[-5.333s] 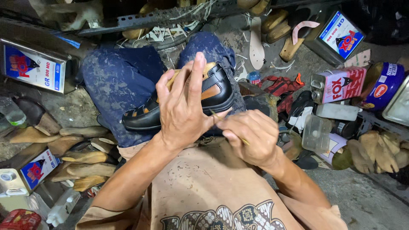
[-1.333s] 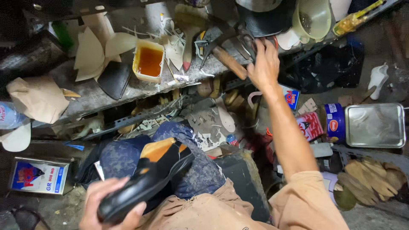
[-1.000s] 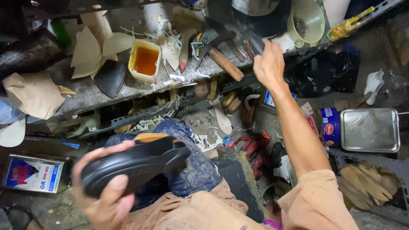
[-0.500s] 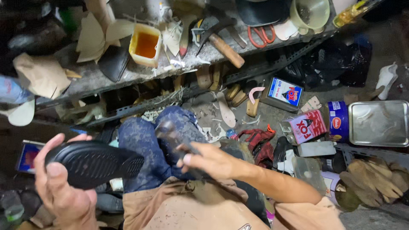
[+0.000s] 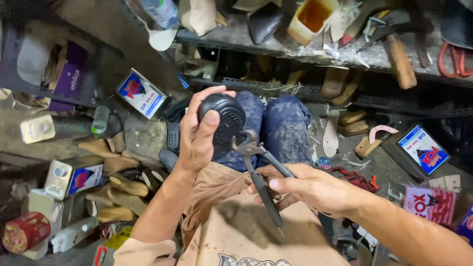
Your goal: The person repairs a black sandal by stitching the sole to the upper using a needle and thread. They also use a knife to scrape the sole and a hammer to tap the shoe, working in a cluttered workshop.
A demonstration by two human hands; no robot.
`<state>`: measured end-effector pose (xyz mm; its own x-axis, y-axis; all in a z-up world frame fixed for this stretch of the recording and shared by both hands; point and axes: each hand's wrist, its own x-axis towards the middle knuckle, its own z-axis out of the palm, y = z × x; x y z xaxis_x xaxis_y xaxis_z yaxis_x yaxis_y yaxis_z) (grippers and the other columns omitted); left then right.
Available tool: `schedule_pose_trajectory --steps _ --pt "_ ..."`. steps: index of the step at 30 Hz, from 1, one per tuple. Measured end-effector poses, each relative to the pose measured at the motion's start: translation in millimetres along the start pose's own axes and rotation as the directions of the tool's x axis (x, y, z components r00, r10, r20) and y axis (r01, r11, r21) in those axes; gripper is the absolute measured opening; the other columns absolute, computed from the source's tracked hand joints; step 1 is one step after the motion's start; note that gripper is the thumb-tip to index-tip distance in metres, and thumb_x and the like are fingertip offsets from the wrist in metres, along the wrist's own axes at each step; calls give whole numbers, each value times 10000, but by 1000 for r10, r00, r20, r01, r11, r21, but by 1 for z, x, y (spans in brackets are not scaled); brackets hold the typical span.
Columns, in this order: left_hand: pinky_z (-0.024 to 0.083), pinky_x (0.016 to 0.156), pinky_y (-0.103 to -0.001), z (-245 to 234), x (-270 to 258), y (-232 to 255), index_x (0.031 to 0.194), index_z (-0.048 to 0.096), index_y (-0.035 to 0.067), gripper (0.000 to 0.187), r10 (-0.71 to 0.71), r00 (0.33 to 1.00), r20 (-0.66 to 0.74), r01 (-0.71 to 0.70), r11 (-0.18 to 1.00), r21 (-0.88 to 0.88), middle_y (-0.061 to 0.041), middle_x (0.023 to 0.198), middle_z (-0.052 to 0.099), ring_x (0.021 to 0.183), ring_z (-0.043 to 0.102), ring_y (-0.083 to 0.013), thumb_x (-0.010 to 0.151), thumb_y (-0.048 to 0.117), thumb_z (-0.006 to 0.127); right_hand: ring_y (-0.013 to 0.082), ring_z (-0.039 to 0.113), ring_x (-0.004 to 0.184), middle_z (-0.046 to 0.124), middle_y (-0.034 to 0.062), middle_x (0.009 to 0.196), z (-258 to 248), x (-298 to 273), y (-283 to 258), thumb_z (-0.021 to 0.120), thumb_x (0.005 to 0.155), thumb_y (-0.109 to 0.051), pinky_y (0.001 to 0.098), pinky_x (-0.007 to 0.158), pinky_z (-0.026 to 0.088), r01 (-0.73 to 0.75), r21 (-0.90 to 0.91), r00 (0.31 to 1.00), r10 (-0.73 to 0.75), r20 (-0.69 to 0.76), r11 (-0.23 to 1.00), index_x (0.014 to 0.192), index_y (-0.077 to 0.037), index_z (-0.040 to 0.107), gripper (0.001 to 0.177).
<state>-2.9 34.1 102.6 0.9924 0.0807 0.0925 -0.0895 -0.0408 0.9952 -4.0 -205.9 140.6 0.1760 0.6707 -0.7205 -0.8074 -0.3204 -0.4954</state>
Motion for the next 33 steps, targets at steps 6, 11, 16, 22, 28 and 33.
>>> schedule_pose_trajectory --steps 6,11,16,22,28,33 --pt "554 1011 -346 0 -6 1 1349 526 56 710 -20 999 30 21 1000 -18 -163 1299 676 1188 663 -236 975 657 490 250 772 1075 782 90 1237 12 -3 -15 606 835 -308 407 871 604 -41 -24 998 40 -49 999 1316 -50 714 556" --pt "529 1026 -347 2 -8 1 1352 516 64 697 -8 997 72 8 1000 9 -164 1316 668 1167 660 -228 983 654 481 244 772 1004 790 88 1187 15 -11 -20 583 856 -304 393 813 602 -40 -38 998 38 -51 998 1355 -67 696 564" --pt "531 1009 -343 2 -8 4 1362 510 75 733 -28 993 115 24 999 34 -146 1330 665 1145 662 -214 948 680 504 321 811 837 746 151 1047 11 -11 -7 568 924 -237 409 641 604 -34 76 997 39 -71 997 1281 -6 685 441" --pt "476 1010 -325 8 1 3 1261 632 152 418 15 999 35 -23 972 236 -71 1267 703 1124 659 -196 953 420 540 140 598 547 615 69 673 4 24 18 495 1062 -306 265 553 511 332 -135 942 -336 -2 933 888 -52 563 315" --pt "537 1084 -433 1 26 -15 1314 507 -57 461 47 990 -130 -25 986 163 -269 1151 661 1133 666 -350 1090 344 463 386 635 748 659 144 908 -22 49 51 449 1037 -195 464 680 473 401 -789 683 -726 -80 464 1178 -73 527 201" --pt "652 1051 -363 -45 31 -59 1381 561 312 675 -440 821 -365 383 897 -219 16 1352 681 1268 717 -144 858 737 609 327 712 1030 678 -34 1323 -167 1 60 474 866 -321 525 808 590 -629 -534 269 -486 -832 565 1354 -341 607 505"
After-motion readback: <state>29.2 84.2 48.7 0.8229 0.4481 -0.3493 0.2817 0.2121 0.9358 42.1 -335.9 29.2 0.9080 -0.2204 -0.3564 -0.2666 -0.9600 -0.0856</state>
